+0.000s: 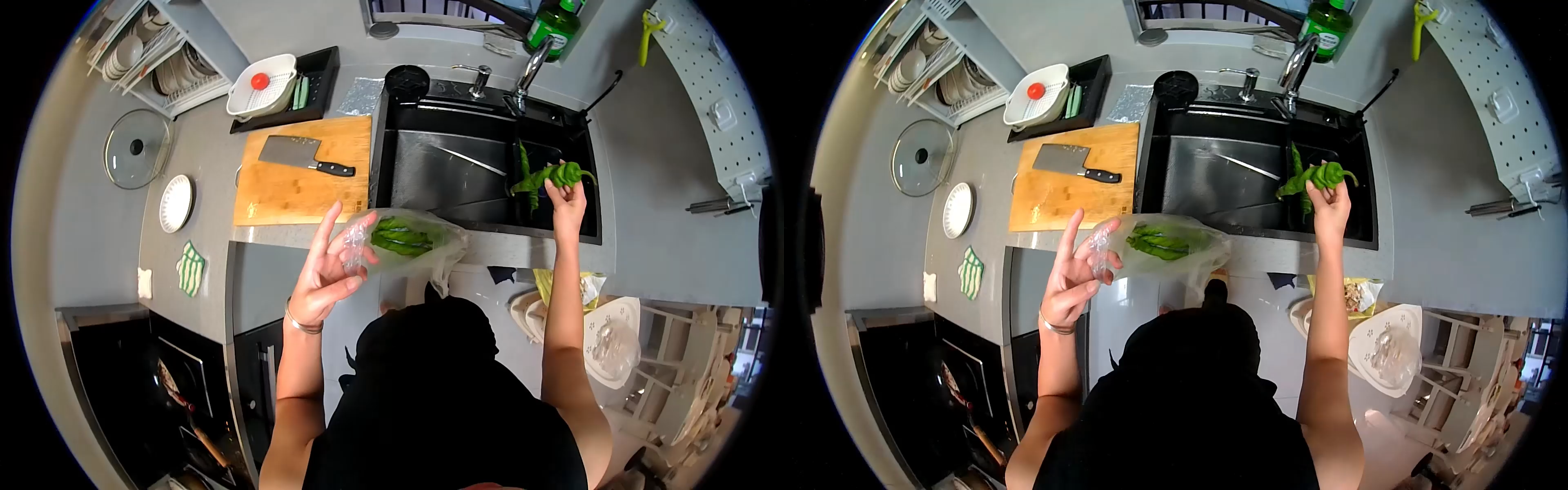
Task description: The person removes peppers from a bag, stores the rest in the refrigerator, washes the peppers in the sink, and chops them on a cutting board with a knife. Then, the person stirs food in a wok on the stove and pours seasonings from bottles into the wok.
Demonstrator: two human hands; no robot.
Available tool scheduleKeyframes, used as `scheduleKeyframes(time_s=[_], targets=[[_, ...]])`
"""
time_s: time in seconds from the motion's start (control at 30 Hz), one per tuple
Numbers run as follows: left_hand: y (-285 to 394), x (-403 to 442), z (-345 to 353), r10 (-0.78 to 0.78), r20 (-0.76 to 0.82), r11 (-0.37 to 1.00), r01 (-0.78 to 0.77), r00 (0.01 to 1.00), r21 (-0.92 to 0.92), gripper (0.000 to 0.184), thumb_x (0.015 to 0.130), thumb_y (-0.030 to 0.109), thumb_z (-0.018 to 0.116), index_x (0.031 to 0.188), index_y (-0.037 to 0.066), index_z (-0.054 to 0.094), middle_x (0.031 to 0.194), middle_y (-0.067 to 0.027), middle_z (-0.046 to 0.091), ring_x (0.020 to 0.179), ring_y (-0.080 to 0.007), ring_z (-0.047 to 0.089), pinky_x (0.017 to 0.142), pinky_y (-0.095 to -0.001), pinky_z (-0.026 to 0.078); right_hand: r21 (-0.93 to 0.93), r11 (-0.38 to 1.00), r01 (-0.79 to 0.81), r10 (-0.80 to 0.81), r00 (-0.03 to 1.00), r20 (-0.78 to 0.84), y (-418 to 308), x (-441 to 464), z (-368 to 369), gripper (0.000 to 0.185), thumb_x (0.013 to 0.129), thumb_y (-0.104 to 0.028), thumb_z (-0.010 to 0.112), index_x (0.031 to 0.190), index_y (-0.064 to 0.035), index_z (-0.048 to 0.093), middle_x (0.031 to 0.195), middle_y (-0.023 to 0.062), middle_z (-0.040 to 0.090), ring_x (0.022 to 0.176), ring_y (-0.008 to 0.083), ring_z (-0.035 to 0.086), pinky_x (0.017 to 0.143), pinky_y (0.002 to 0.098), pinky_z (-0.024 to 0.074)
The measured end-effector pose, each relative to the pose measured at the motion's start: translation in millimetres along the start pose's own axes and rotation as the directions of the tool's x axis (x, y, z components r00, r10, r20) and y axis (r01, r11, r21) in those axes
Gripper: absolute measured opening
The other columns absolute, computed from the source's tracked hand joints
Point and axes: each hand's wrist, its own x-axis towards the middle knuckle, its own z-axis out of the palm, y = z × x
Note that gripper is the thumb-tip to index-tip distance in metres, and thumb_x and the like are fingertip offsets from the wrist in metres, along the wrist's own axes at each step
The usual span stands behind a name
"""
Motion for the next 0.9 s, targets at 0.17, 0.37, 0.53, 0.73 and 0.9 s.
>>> scheduleKeyframes(time_s=[0.17, 0.37, 0.53, 0.73, 0.9], targets=[[2.3, 2.0, 4.0, 0.024, -0.009, 1.0, -0.024, 1.0, -0.005, 0.095, 0.068, -0.006, 0.056, 0.146, 0.015, 0.007, 0.141, -0.0253, 0.029, 0.098, -0.0249, 0.052, 0.073, -0.0287, 0.043, 0.352, 0.932, -0.084, 0.028, 0.986, 0.162, -92.2, -31.1, 48.6, 0.045, 0.079, 0.009, 0.057, 0.122, 0.0001, 0.045, 0.111, 0.0187, 0.058, 0.104, 0.0257, 0.058, 0.094, 0.0366, 0.0437], [1.6, 4.2, 6.7, 0.053, -0.008, 0.999, -0.053, 0.999, -0.009, 0.094, 0.068, -0.005, 0.057, 0.146, 0.015, 0.008, 0.141, -0.0254, 0.029, 0.098, -0.0225, 0.052, 0.073, -0.0286, 0.043, 0.158, 0.986, 0.049, -0.142, 0.742, 0.655, -123.2, -73.9, 117.5, 0.044, 0.073, 0.003, 0.062, 0.116, -0.0035, 0.052, 0.105, 0.0146, 0.063, 0.098, 0.0269, 0.061, 0.088, 0.0379, 0.0481], [5.1, -1.1, 2.6, 0.076, -0.055, 0.996, -0.078, 0.996, -0.037, 0.093, 0.07, -0.003, 0.058, 0.146, 0.016, 0.008, 0.141, -0.025, 0.029, 0.097, -0.0194, 0.051, 0.073, -0.0273, 0.043, -0.315, 0.863, 0.395, 0.132, 0.426, 0.895, -67.4, -80.1, 164.1, 0.042, 0.075, -0.013, 0.069, 0.113, -0.0045, 0.056, 0.109, 0.0126, 0.061, 0.101, 0.0272, 0.059, 0.091, 0.0386, 0.0442], [6.8, -8.0, -11.6, 0.062, -0.111, 0.996, -0.069, 0.992, -0.059, 0.092, 0.071, -0.003, 0.059, 0.146, 0.016, 0.009, 0.141, -0.0251, 0.03, 0.096, -0.0178, 0.051, 0.072, -0.0262, 0.043, -0.416, 0.63, 0.656, 0.309, 0.279, 0.909, -71.3, -71.2, 136.4, 0.04, 0.075, -0.026, 0.068, 0.108, -0.0056, 0.059, 0.107, 0.0108, 0.059, 0.107, 0.0257, 0.053, 0.105, 0.0463, 0.0275], [11.2, -4.0, -15.5, 0.074, -0.178, 0.997, -0.074, 0.981, 0.009, 0.082, 0.073, -0.007, 0.059, 0.144, 0.015, 0.022, 0.129, -0.0212, 0.047, 0.09, -0.0161, 0.054, 0.071, -0.0273, 0.045, -0.185, 0.48, 0.857, 0.078, 0.168, 0.983, -61.9, -63.6, 106.1, 0.02, 0.088, -0.023, 0.056, 0.094, -0.0038, 0.058, 0.09, 0.0082, 0.059, 0.095, 0.0227, 0.057, 0.107, 0.0465, 0.0256]])
